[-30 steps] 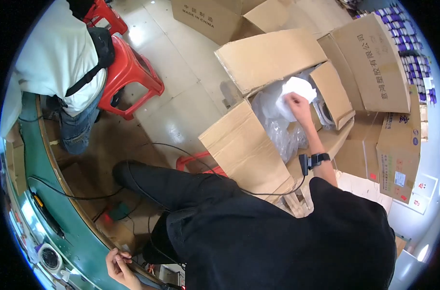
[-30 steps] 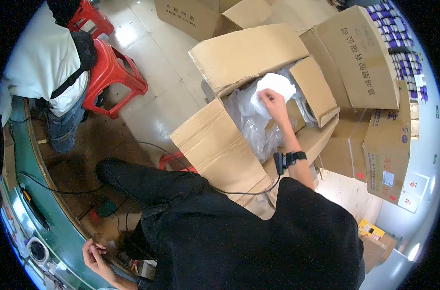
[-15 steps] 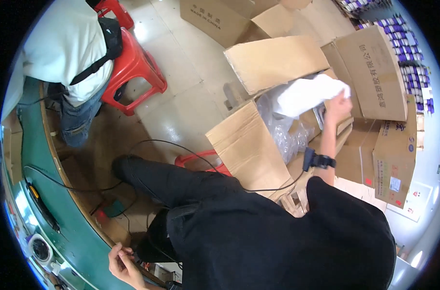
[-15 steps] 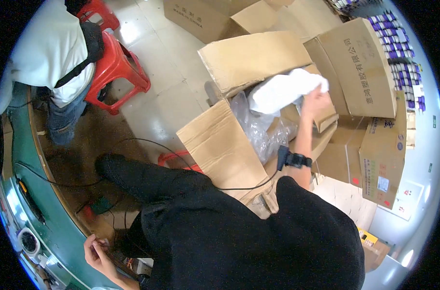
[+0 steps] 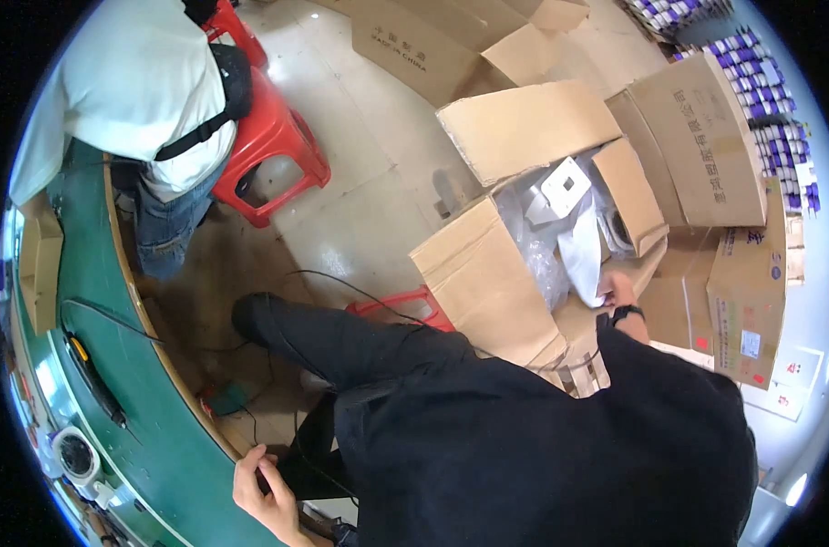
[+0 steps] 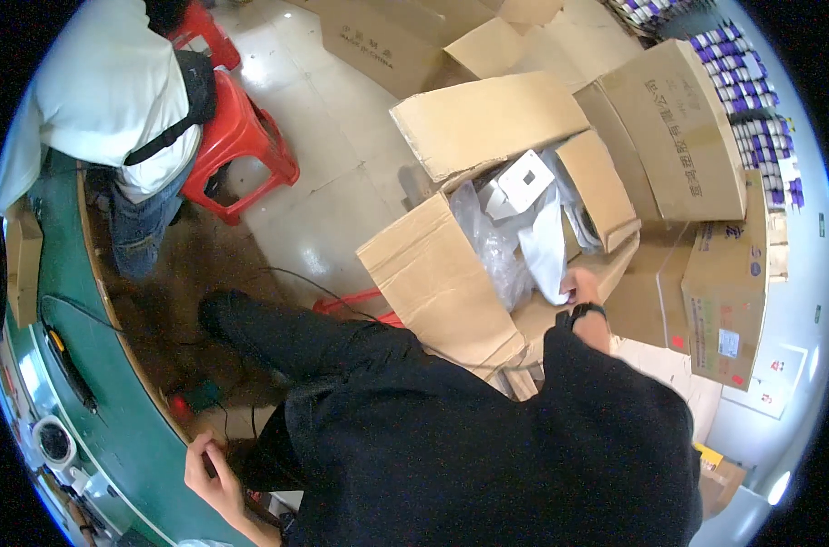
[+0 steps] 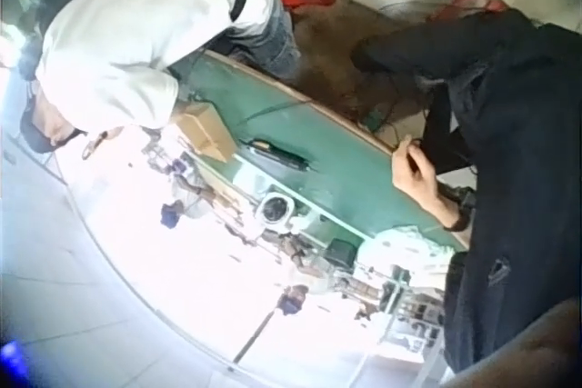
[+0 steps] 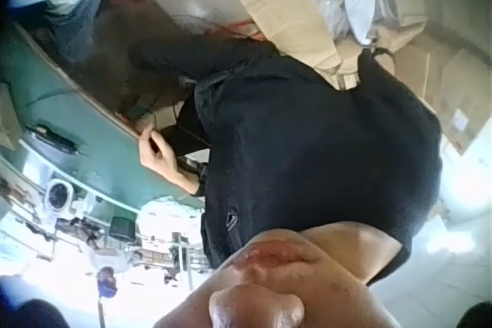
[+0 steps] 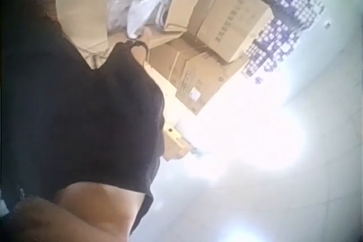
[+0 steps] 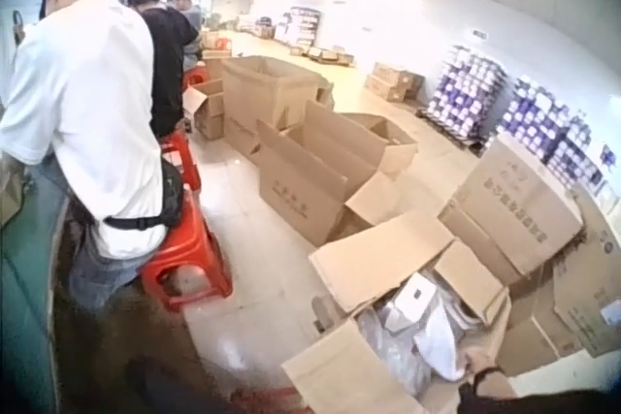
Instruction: Assembling and testing the internal components and external housing of a portable white electric fan at a manufacturing workbench.
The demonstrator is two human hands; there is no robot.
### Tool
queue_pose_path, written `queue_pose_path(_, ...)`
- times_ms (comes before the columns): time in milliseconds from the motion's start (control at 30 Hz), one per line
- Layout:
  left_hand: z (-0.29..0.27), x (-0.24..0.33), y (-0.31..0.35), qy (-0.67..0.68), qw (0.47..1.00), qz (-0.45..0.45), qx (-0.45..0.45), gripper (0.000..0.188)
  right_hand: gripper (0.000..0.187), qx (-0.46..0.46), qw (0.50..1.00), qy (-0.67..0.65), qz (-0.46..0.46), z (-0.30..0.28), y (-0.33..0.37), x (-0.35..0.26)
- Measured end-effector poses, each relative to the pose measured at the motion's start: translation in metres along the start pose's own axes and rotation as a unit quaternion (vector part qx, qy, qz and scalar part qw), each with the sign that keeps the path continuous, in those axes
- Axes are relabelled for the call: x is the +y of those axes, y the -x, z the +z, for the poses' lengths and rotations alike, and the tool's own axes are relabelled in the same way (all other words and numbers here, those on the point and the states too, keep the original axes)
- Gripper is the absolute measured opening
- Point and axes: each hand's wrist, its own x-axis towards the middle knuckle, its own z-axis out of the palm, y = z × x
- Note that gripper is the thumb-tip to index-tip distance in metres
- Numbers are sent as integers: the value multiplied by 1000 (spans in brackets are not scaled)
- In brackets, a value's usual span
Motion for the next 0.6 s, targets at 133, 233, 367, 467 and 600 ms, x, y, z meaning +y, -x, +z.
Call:
queue_pose_path(133,-20,-29,20,-22,999,-26,25,12,52,295,840,301,-342,-5,64,-144)
queue_pose_path(233,-30,-23,28,-50,996,-69,19,11,90,198,924,104,-310,-12,169,-284)
queue_pose_path(367,7,-33,12,53,998,-25,23,12,124,353,883,-7,-309,-58,-25,-287)
queue_pose_path(467,-22,-22,27,-26,999,-23,19,13,130,-133,940,-155,-274,16,44,-310)
queue_pose_path(600,-16,-20,20,-51,998,22,-17,13,117,-91,945,-213,-232,-2,54,-288)
